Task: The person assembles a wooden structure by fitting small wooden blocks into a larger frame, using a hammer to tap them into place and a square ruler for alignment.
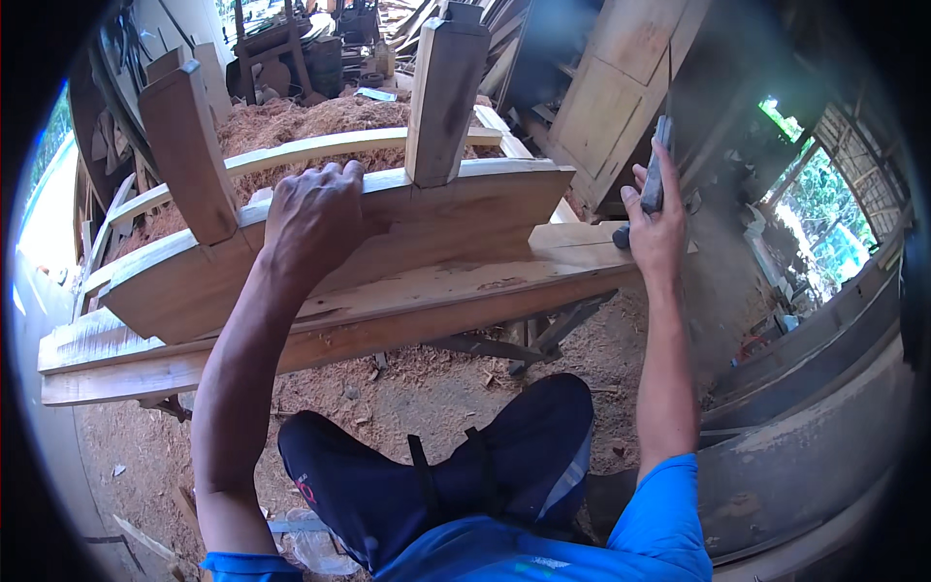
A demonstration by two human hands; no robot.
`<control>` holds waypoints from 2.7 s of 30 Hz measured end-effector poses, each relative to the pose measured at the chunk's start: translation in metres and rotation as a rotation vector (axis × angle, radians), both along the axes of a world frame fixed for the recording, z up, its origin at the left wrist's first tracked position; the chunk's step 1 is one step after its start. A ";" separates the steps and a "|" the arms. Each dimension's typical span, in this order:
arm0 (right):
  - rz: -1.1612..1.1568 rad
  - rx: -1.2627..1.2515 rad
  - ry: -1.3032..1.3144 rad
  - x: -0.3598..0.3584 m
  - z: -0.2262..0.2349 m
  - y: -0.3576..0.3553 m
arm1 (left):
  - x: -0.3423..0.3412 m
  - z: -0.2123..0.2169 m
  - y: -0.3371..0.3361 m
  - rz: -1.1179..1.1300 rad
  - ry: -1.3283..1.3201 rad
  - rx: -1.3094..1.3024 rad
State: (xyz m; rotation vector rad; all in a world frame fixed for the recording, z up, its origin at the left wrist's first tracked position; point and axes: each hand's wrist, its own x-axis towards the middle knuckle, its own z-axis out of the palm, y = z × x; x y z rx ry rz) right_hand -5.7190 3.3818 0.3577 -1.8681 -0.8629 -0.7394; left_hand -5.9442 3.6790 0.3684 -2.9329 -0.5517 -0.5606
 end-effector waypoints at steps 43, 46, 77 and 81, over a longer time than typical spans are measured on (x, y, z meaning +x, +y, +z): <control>0.456 -1.193 0.094 0.256 0.003 0.069 | 0.167 0.045 -0.055 -0.144 0.789 -0.875; 0.583 -1.191 0.045 0.262 -0.012 0.130 | 0.179 0.042 -0.060 -0.163 0.803 -0.959; 0.748 -0.767 0.479 0.473 -0.027 0.053 | 0.364 -0.033 -0.188 -0.152 0.882 -1.012; 0.482 -0.679 0.314 0.490 0.014 -0.032 | 0.393 -0.037 -0.190 -0.164 0.815 -0.964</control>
